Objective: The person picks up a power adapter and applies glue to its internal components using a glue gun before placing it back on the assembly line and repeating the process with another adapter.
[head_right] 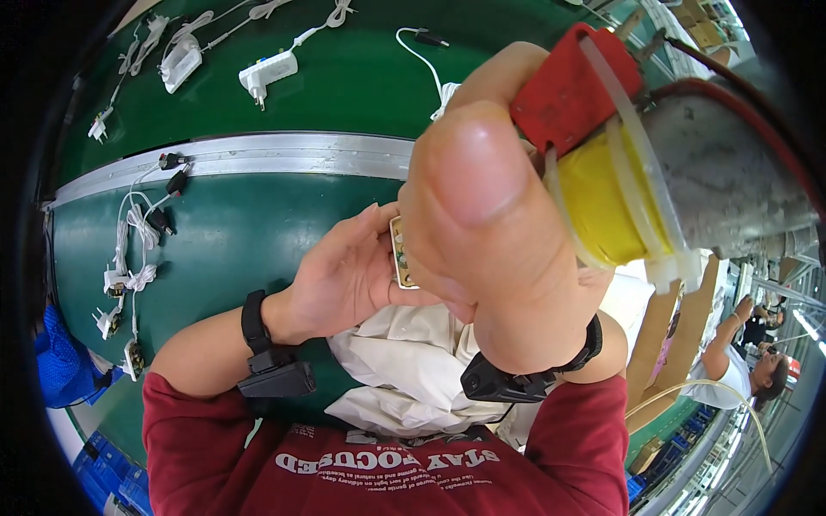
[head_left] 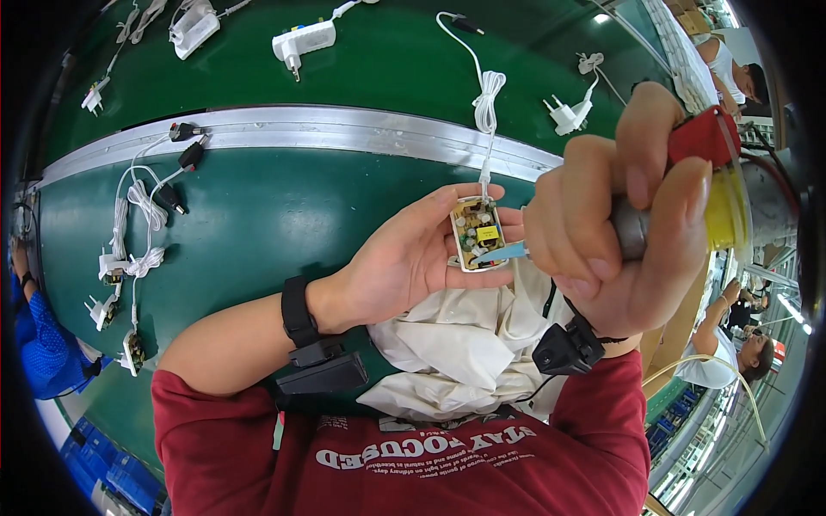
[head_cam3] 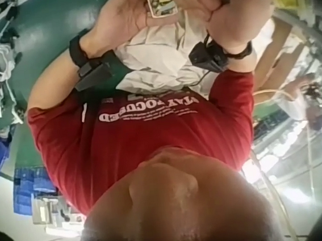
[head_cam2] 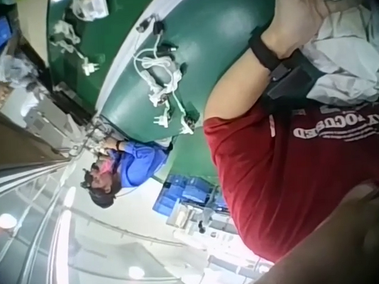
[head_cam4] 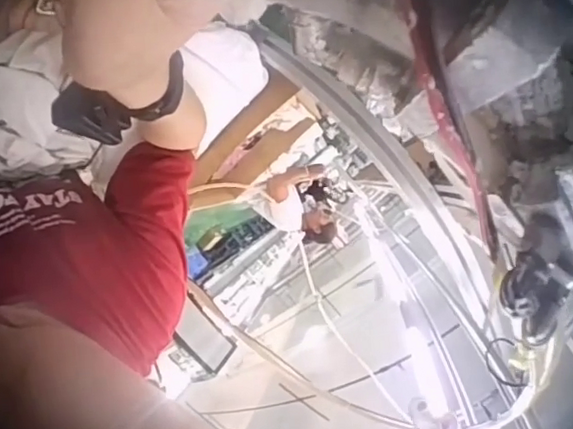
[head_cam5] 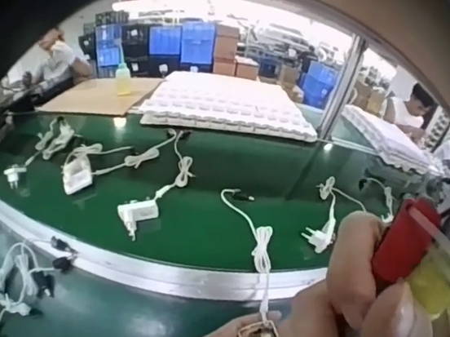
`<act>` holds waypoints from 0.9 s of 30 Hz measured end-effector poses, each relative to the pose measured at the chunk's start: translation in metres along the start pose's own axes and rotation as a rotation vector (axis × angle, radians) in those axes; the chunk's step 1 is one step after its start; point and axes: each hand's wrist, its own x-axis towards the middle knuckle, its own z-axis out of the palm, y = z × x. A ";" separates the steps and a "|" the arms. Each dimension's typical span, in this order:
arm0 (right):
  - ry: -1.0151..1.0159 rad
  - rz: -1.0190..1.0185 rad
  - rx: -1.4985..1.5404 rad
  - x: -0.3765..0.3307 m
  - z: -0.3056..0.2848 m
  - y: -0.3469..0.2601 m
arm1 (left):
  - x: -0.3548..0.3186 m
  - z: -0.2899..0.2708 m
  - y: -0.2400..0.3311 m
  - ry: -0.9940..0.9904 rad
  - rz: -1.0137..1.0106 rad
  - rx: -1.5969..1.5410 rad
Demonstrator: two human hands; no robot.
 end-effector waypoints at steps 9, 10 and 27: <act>-0.105 -0.074 -0.369 0.011 -0.006 -0.012 | 0.002 -0.003 0.001 0.036 -0.030 -0.023; -0.089 -0.044 -0.331 0.011 -0.005 -0.012 | 0.003 -0.003 0.001 0.045 -0.037 -0.019; -0.074 -0.047 -0.218 0.010 -0.011 0.005 | 0.129 -0.004 0.092 -0.090 1.107 1.776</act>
